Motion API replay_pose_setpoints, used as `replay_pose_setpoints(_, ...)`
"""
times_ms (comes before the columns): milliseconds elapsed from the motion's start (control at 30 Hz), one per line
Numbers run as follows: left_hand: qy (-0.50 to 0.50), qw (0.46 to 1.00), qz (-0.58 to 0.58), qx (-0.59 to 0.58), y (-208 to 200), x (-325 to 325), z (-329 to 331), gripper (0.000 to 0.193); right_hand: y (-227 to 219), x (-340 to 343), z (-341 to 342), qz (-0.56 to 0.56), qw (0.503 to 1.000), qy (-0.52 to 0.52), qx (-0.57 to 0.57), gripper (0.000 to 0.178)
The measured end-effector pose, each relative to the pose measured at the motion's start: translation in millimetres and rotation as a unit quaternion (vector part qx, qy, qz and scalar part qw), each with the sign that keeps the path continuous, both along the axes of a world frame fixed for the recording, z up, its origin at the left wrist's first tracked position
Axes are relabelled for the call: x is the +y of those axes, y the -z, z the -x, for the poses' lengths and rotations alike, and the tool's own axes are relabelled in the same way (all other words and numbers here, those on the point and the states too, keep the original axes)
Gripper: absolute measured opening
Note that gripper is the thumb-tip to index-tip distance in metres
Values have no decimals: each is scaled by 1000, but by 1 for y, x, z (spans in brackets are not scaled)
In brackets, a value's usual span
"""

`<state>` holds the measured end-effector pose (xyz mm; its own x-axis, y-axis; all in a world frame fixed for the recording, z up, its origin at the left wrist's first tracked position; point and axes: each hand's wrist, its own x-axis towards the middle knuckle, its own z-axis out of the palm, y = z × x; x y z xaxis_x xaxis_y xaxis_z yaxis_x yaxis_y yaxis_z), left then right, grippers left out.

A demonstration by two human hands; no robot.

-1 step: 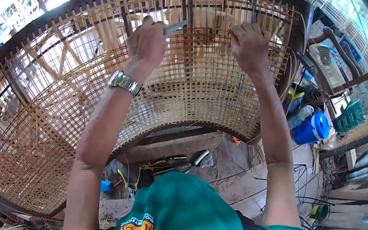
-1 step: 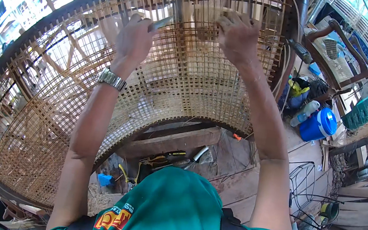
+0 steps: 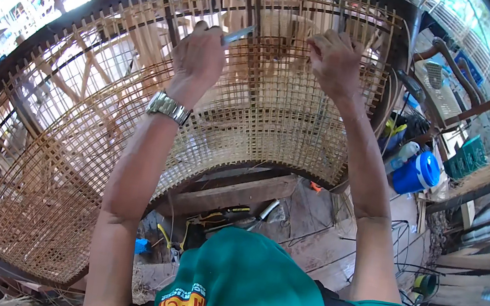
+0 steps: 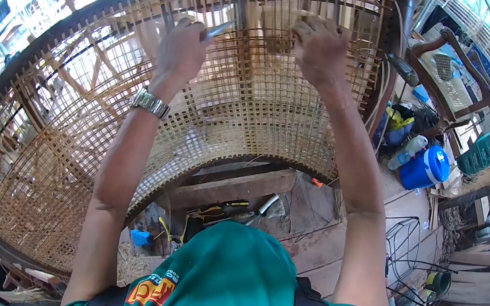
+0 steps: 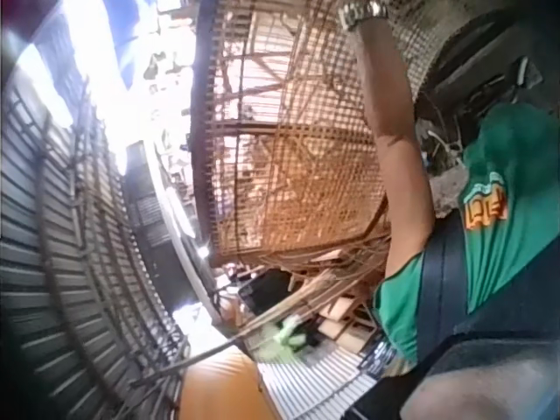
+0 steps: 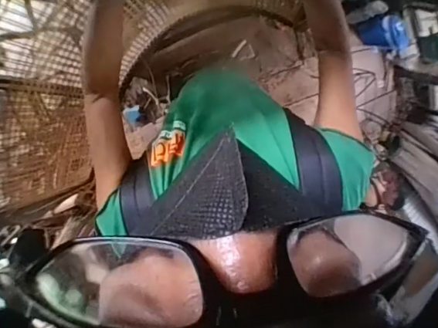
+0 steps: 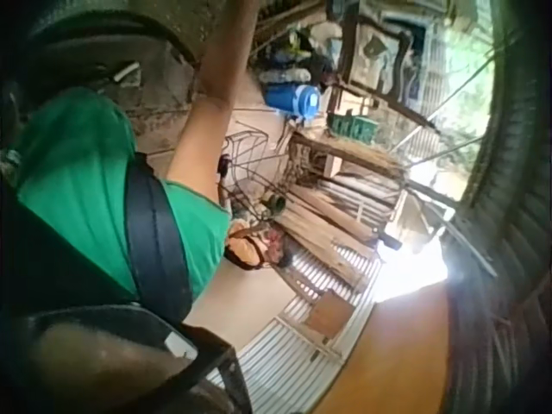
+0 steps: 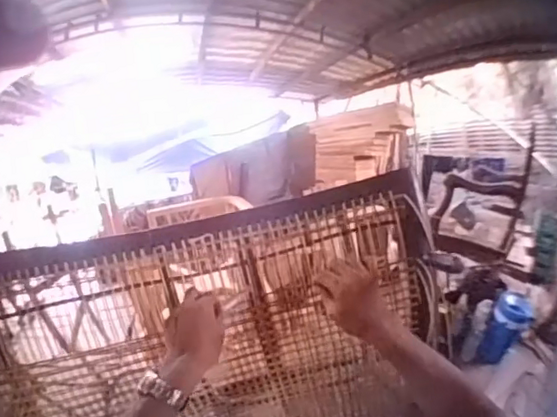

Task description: Weaving thin strips of rattan through the frame of a piece of furniture.

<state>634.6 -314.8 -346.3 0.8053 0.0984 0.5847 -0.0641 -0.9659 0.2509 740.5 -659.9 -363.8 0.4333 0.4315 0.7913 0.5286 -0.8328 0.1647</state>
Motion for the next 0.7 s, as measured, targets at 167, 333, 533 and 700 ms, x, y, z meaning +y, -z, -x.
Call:
replay_pose_setpoints(167, -42, 993, 0, 109, -27, -12, 16, 33, 6, 1, 5, -42, 999, -13, 19, 25)
replay_pose_setpoints(333, -29, 993, -54, 97, -24, -12, 21, 33, 2, -1, 7, -44, 998, -44, -1, 20)
replay_pose_setpoints(533, -27, 993, -38, 110, -30, -20, 25, 46, -4, -8, 12, -67, 995, -69, -20, 18)
replay_pose_setpoints(700, -44, 995, -90, -3, 14, -11, 20, 34, -6, -16, 12, -72, 993, -91, -22, 17)
